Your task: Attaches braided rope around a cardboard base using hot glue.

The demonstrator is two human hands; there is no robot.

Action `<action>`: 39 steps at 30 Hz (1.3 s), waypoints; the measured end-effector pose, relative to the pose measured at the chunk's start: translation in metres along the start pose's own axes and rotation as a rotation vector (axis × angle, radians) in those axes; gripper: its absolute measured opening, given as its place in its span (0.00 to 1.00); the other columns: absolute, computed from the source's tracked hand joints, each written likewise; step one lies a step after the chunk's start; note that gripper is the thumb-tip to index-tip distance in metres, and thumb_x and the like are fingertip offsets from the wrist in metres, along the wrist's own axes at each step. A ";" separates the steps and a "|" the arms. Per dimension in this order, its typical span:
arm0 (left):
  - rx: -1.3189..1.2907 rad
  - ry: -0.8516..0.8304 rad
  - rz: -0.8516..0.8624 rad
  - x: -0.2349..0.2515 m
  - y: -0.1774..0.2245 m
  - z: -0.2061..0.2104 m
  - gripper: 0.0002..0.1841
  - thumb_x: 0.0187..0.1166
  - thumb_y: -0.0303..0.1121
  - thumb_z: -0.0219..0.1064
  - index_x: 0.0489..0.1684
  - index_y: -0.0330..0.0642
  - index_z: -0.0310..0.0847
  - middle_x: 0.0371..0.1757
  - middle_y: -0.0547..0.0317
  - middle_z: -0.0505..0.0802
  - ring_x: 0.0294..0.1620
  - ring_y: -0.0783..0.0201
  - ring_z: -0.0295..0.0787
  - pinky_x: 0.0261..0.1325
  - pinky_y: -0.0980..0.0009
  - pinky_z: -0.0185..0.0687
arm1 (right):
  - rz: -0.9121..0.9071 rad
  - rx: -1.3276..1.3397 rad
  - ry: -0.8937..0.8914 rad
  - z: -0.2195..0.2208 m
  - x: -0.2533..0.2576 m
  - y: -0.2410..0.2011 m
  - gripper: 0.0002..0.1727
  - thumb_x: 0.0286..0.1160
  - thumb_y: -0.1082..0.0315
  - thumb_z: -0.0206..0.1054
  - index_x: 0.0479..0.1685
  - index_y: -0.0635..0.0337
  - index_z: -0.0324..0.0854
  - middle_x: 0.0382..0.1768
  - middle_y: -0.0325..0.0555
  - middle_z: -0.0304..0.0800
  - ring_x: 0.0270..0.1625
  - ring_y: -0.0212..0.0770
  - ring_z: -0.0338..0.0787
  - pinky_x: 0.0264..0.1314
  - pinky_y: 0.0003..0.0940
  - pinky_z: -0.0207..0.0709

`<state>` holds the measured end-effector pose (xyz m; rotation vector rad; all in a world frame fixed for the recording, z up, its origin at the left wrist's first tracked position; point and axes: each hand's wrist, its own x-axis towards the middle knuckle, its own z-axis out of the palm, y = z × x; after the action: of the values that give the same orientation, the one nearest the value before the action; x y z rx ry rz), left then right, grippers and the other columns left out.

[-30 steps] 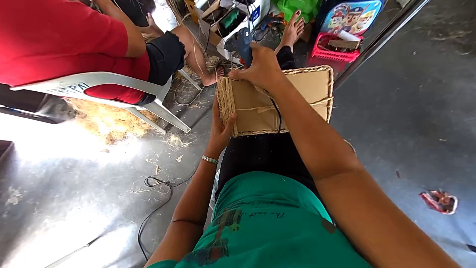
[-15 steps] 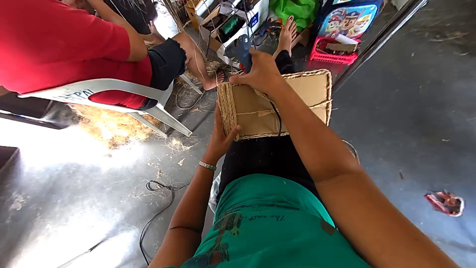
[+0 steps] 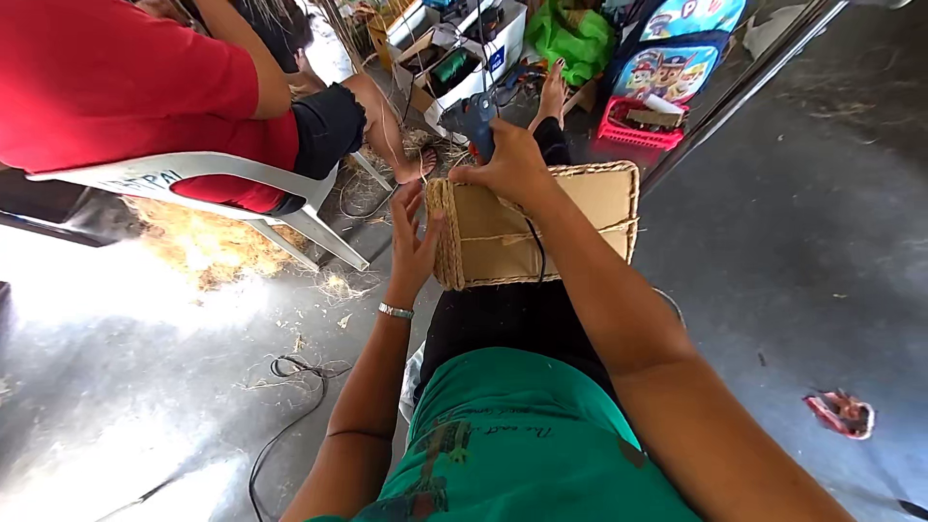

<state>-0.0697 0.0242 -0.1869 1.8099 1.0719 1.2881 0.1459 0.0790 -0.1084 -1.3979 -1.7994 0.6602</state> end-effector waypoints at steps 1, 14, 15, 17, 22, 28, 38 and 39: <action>0.001 -0.015 0.067 0.011 0.001 0.000 0.33 0.89 0.42 0.58 0.87 0.30 0.55 0.85 0.40 0.71 0.85 0.52 0.69 0.84 0.56 0.72 | -0.013 0.002 0.003 0.002 -0.002 -0.001 0.37 0.56 0.45 0.86 0.56 0.66 0.83 0.42 0.52 0.90 0.43 0.46 0.90 0.54 0.51 0.83; 0.052 0.100 0.141 0.021 0.004 0.021 0.17 0.89 0.33 0.59 0.69 0.32 0.73 0.62 0.48 0.87 0.62 0.64 0.85 0.66 0.67 0.82 | 0.060 0.052 0.051 0.001 -0.014 -0.016 0.34 0.62 0.45 0.83 0.57 0.65 0.82 0.40 0.51 0.89 0.42 0.45 0.89 0.52 0.50 0.83; 0.064 0.104 0.155 0.022 0.005 0.022 0.18 0.89 0.33 0.58 0.70 0.31 0.73 0.64 0.47 0.87 0.63 0.63 0.85 0.68 0.67 0.81 | 0.062 0.098 0.093 0.000 -0.013 -0.017 0.33 0.66 0.44 0.80 0.57 0.65 0.83 0.41 0.50 0.90 0.43 0.44 0.90 0.53 0.48 0.83; 0.060 0.111 0.178 0.025 0.008 0.022 0.18 0.89 0.32 0.57 0.71 0.31 0.70 0.66 0.45 0.85 0.66 0.62 0.84 0.70 0.66 0.81 | 0.026 0.221 0.210 -0.002 -0.010 -0.016 0.30 0.72 0.44 0.75 0.57 0.64 0.82 0.41 0.47 0.90 0.43 0.38 0.90 0.53 0.42 0.85; 0.107 0.142 0.181 0.026 0.004 0.020 0.16 0.90 0.34 0.55 0.68 0.33 0.72 0.62 0.46 0.85 0.63 0.63 0.84 0.67 0.66 0.81 | -0.244 0.363 0.469 -0.030 -0.014 -0.011 0.24 0.88 0.55 0.62 0.64 0.72 0.76 0.47 0.49 0.90 0.50 0.39 0.92 0.58 0.41 0.88; 0.126 0.091 0.213 0.023 0.004 0.017 0.17 0.92 0.33 0.51 0.66 0.38 0.82 0.66 0.47 0.86 0.73 0.56 0.78 0.76 0.60 0.73 | -0.276 0.188 0.368 -0.068 -0.078 -0.021 0.19 0.92 0.57 0.59 0.59 0.68 0.77 0.35 0.43 0.88 0.29 0.34 0.88 0.31 0.35 0.88; 0.016 0.076 0.231 0.020 0.002 0.021 0.20 0.87 0.30 0.49 0.69 0.35 0.79 0.71 0.46 0.84 0.77 0.54 0.75 0.81 0.57 0.69 | -0.074 -0.007 -0.057 -0.043 -0.141 -0.019 0.20 0.86 0.48 0.64 0.53 0.57 0.83 0.24 0.40 0.85 0.19 0.33 0.84 0.21 0.33 0.82; 0.023 0.080 0.247 0.019 0.003 0.022 0.20 0.87 0.30 0.49 0.69 0.35 0.79 0.71 0.45 0.84 0.77 0.54 0.75 0.81 0.57 0.69 | -0.089 -0.036 -0.048 -0.038 -0.137 -0.018 0.21 0.86 0.48 0.63 0.52 0.58 0.83 0.25 0.41 0.85 0.20 0.33 0.84 0.22 0.33 0.82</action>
<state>-0.0448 0.0387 -0.1827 1.9696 0.9296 1.5090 0.1828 -0.0595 -0.1055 -1.3265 -1.9081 0.6223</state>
